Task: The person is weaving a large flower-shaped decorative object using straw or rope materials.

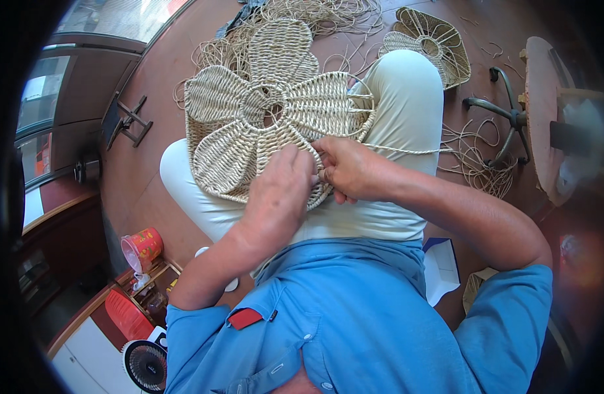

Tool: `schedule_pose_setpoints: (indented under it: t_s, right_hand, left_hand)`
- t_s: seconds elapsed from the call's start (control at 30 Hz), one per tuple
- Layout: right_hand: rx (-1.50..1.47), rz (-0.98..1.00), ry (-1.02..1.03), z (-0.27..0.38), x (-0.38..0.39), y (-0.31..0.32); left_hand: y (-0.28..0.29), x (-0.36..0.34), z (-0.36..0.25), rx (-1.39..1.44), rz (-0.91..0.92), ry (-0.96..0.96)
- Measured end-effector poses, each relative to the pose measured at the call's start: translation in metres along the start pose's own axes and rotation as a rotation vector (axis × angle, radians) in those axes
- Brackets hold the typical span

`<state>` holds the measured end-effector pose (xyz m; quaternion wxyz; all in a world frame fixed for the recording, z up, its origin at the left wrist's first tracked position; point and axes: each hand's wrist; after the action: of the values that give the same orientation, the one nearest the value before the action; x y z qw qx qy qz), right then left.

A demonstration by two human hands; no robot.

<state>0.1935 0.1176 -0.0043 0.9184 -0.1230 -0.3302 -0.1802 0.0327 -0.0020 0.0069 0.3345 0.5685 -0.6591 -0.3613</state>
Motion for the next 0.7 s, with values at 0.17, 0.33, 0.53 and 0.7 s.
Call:
schedule_pose_setpoints:
  t_s: [0.17,0.33,0.53,0.7]
  right_hand:
    - [0.126,-0.229,0.237,-0.015,0.013,-0.013]
    - [0.213,-0.45,0.336,-0.032,0.015,-0.037]
    - [0.29,-0.676,0.523,-0.044,0.008,-0.051]
    - [0.247,-0.726,0.547,-0.044,0.001,-0.061]
  left_hand:
    - [-0.006,0.0,-0.012,-0.168,0.0,-0.038]
    - [0.058,-0.005,-0.014,0.587,0.136,0.331]
    - [0.161,0.021,-0.018,0.893,-0.105,0.345]
    - [0.233,0.066,0.038,0.984,-0.662,0.188]
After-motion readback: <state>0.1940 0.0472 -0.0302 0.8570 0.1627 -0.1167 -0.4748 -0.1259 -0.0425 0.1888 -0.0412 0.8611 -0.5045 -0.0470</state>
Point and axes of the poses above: each hand's wrist, its own x-axis away from the middle knuckle, its own y-axis out of the back of the hand, z = x × y
